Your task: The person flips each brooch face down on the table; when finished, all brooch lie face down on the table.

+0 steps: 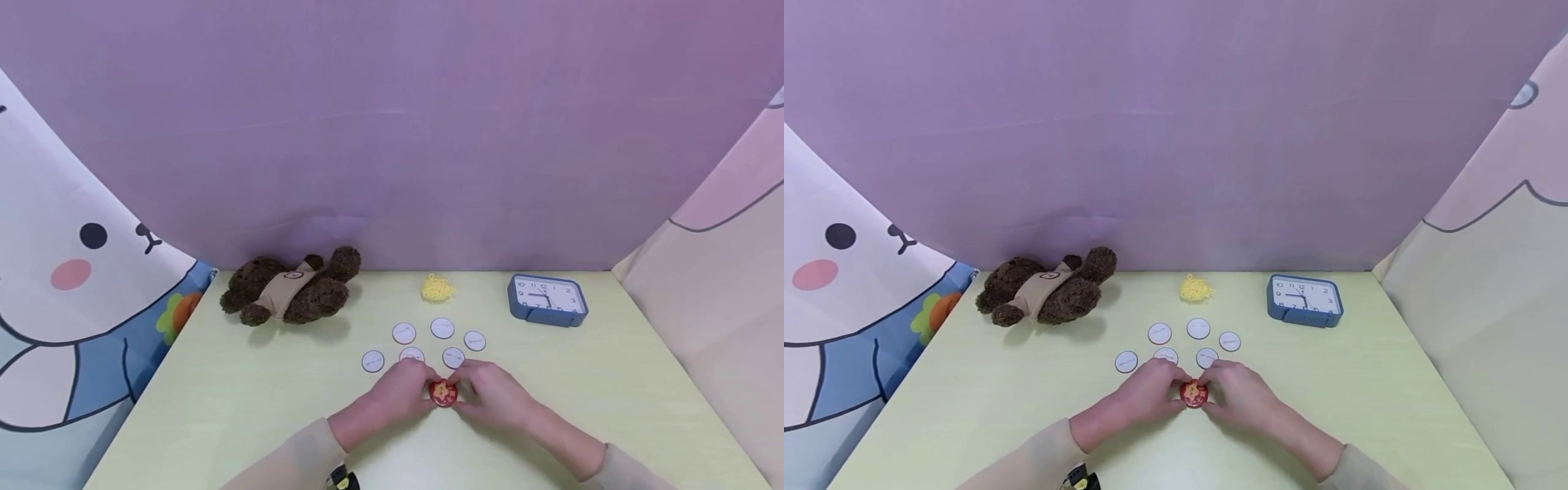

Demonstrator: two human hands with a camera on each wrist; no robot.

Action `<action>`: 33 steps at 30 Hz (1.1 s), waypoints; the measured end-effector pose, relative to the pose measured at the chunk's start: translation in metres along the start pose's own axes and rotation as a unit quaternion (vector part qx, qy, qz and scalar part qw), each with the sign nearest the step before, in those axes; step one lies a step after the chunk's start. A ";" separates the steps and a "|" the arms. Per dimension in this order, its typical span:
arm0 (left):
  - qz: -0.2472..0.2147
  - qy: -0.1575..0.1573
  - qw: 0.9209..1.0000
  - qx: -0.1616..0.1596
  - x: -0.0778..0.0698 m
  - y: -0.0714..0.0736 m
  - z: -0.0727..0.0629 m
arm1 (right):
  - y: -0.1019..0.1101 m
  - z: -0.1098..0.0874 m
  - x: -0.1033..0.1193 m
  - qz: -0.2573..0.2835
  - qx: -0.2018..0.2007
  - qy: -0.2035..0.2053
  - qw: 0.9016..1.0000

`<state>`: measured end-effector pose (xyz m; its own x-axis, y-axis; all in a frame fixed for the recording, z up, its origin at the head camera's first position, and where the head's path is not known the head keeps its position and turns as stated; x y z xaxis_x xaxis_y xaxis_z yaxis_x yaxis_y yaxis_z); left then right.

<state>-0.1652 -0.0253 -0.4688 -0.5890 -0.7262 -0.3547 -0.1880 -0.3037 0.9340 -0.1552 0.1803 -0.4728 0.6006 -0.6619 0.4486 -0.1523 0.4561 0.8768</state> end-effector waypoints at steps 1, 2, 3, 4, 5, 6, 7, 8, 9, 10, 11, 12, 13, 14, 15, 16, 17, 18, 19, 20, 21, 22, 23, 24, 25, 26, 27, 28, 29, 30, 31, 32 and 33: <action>-0.005 0.000 1.000 -0.001 0.000 0.000 0.000 | 0.000 0.000 0.000 0.000 -0.002 0.001 1.000; -0.013 0.001 1.000 -0.003 0.000 0.000 0.000 | -0.001 0.000 0.000 0.001 -0.005 0.001 1.000; -0.018 0.002 1.000 -0.006 0.001 0.000 -0.001 | -0.001 -0.001 -0.001 0.007 -0.011 0.003 1.000; -0.025 0.000 1.000 -0.013 0.001 0.001 -0.001 | -0.001 -0.001 -0.001 0.015 -0.018 0.003 1.000; -0.032 0.000 0.999 -0.023 0.001 0.002 -0.002 | -0.001 -0.002 -0.001 0.026 -0.025 0.002 0.999; -0.043 -0.001 0.998 -0.037 0.002 0.003 -0.003 | -0.001 -0.003 -0.002 0.038 -0.034 0.003 0.999; -0.053 -0.004 0.997 -0.054 0.002 0.005 -0.004 | -0.001 -0.003 -0.002 0.049 -0.044 0.001 0.998; -0.064 -0.007 0.995 -0.071 0.002 0.007 -0.005 | -0.001 -0.004 -0.002 0.061 -0.055 -0.002 0.997; -0.072 -0.012 0.993 -0.089 0.002 0.009 -0.005 | 0.000 -0.005 -0.002 0.072 -0.065 -0.006 0.995; -0.080 -0.016 0.991 -0.106 0.002 0.010 -0.006 | 0.001 -0.005 -0.002 0.081 -0.075 -0.012 0.994; -0.085 -0.021 0.989 -0.119 0.002 0.011 -0.006 | 0.001 -0.005 -0.001 0.087 -0.083 -0.018 0.993; -0.088 -0.026 0.987 -0.131 0.002 0.012 -0.007 | 0.002 -0.005 -0.001 0.091 -0.092 -0.022 0.991; -0.091 -0.030 0.986 -0.139 0.001 0.013 -0.006 | 0.003 -0.005 -0.001 0.094 -0.097 -0.029 0.990; -0.092 -0.034 0.985 -0.144 0.001 0.014 -0.006 | 0.004 -0.004 0.000 0.097 -0.102 -0.035 0.989; -0.090 -0.037 0.984 -0.148 0.001 0.015 -0.006 | 0.006 -0.004 0.000 0.101 -0.107 -0.037 0.989; -0.090 -0.038 0.984 -0.151 0.001 0.015 -0.006 | 0.007 -0.003 0.001 0.104 -0.109 -0.041 0.988; -0.089 -0.041 0.983 -0.154 0.001 0.016 -0.006 | 0.008 -0.003 0.001 0.105 -0.111 -0.044 0.987; -0.092 -0.042 0.983 -0.154 0.001 0.016 -0.007 | 0.009 -0.002 0.001 0.107 -0.113 -0.046 0.987; -0.093 -0.043 0.983 -0.154 0.001 0.017 -0.007 | 0.011 -0.002 0.001 0.109 -0.115 -0.048 0.986; -0.093 -0.045 0.983 -0.155 0.001 0.017 -0.007 | 0.012 -0.002 0.001 0.112 -0.119 -0.049 0.985; -0.093 -0.047 0.983 -0.154 0.001 0.018 -0.007 | 0.013 -0.001 0.001 0.115 -0.124 -0.050 0.984; -0.093 -0.051 0.982 -0.153 0.001 0.018 -0.008 | 0.014 -0.001 0.001 0.117 -0.129 -0.050 0.983; -0.091 -0.054 0.982 -0.153 0.001 0.018 -0.008 | 0.015 -0.001 0.002 0.119 -0.135 -0.048 0.983; -0.091 -0.057 0.982 -0.153 0.001 0.019 -0.008 | 0.016 -0.001 0.002 0.122 -0.139 -0.047 0.982; -0.090 -0.060 0.982 -0.153 0.001 0.019 -0.008 | 0.018 0.000 0.003 0.126 -0.144 -0.046 0.980; -0.089 -0.062 0.982 -0.152 0.001 0.019 -0.008 | 0.018 0.000 0.003 0.130 -0.147 -0.045 0.980; -0.087 -0.062 0.983 -0.151 0.001 0.020 -0.008 | 0.019 0.000 0.004 0.134 -0.148 -0.044 0.979; -0.086 -0.062 0.983 -0.151 0.001 0.020 -0.008 | 0.020 0.000 0.004 0.137 -0.149 -0.044 0.978; -0.082 -0.061 0.983 -0.149 0.002 0.021 -0.008 | 0.020 0.000 0.004 0.141 -0.147 -0.045 0.978; -0.078 -0.060 0.984 -0.146 0.002 0.021 -0.008 | 0.020 0.000 0.004 0.145 -0.144 -0.047 0.978; -0.074 -0.058 0.985 -0.143 0.002 0.021 -0.008 | 0.019 0.000 0.004 0.148 -0.139 -0.047 0.978; -0.069 -0.056 0.986 -0.139 0.002 0.022 -0.008 | 0.019 0.000 0.003 0.149 -0.134 -0.045 0.979; -0.065 -0.055 0.987 -0.136 0.003 0.022 -0.008 | 0.018 0.000 0.003 0.147 -0.128 -0.041 0.980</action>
<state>-0.1644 -0.0393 -0.4492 -0.6582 -0.6030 -0.4507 -0.0588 -0.5557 0.8293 -0.1565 0.1867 -0.4555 0.4937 -0.5204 0.6968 -0.1010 0.7615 0.6402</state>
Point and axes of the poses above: each hand's wrist, its own z-axis towards the middle knuckle, its own y-axis out of the back of the hand, x = y × z, the point moved 1 cm from there along z, towards the middle knuckle, and after that the axes turned 2 degrees about z, right-handed, at the moved point
